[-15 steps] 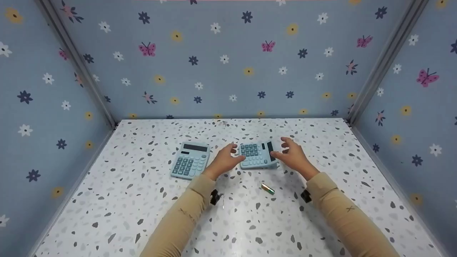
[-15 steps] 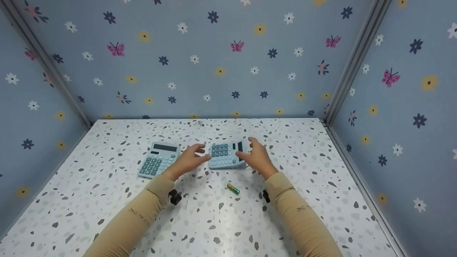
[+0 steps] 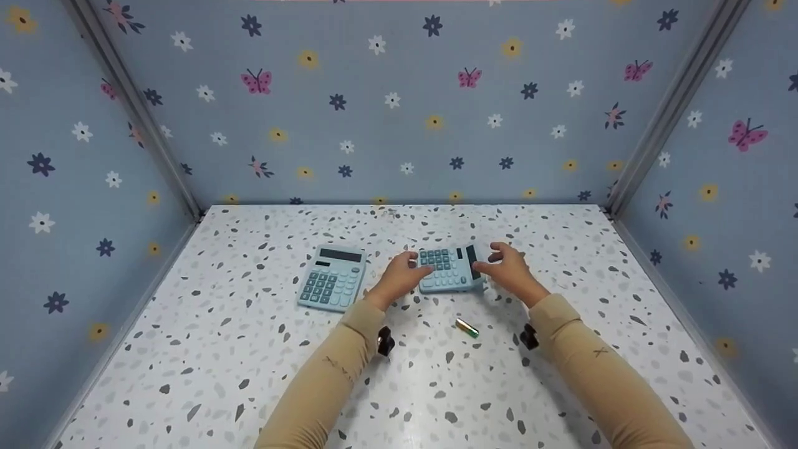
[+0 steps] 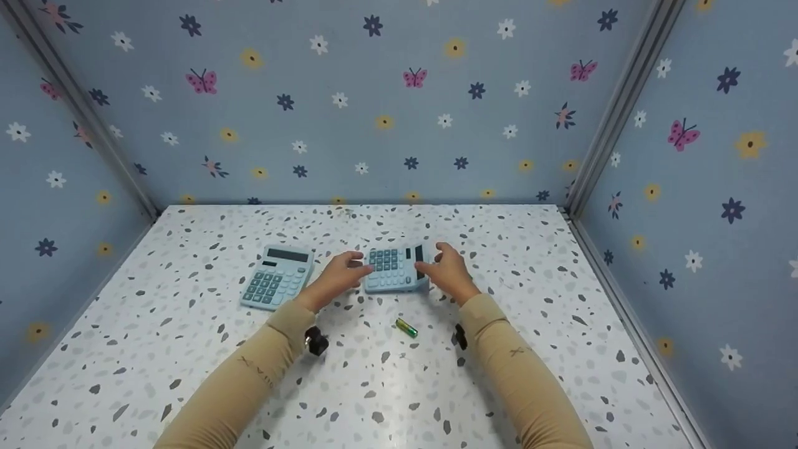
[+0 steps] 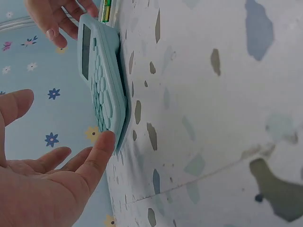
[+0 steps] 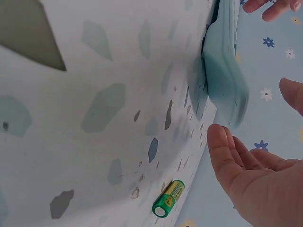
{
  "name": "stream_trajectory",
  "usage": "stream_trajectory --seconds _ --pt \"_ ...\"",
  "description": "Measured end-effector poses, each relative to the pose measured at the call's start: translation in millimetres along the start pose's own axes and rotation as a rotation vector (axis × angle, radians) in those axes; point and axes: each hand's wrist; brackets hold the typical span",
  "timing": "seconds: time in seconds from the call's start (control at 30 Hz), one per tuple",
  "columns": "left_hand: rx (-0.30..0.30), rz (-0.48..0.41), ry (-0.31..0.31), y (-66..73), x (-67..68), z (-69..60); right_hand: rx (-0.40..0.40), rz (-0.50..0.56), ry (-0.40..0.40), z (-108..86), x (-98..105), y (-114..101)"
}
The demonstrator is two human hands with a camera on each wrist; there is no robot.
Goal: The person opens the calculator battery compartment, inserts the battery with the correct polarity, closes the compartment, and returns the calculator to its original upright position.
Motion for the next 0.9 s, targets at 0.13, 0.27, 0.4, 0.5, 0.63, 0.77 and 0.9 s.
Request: stream_trajectory --seconds 0.13,0.27,0.4,0.5,0.63,0.77,0.9 --pt "0.031 0.01 0.025 -1.7 -3.0 2.1 -0.008 0.023 -0.007 5.3 -4.7 1.1" --pt "0.059 0.006 0.032 -3.3 -6.0 3.0 -0.034 0.063 -0.026 9.7 -10.1 2.2" --pt "0.092 0.006 0.04 -4.3 -9.5 3.6 -0.08 0.088 -0.047 15.8 -15.8 4.3" --pt "0.094 0.008 0.042 -4.4 -12.1 4.6 -0.117 0.09 -0.069 20.3 -18.8 5.0" --pt "0.091 0.0 0.039 -3.3 -15.3 6.7 -0.153 0.109 -0.1 24.0 -19.8 4.2" --pt "0.107 -0.003 0.05 -2.7 -17.8 10.1 -0.17 0.081 -0.107 26.6 -19.8 3.5" --pt "0.12 -0.008 0.069 -3.2 -19.2 13.4 -0.179 0.05 -0.105 28.4 -20.7 2.7"
Point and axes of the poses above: each hand's wrist, its own z-axis towards the middle knuckle, its own x-axis out of the back of the hand, y = z × x, and after that the axes turned 13 degrees about -z, right-handed
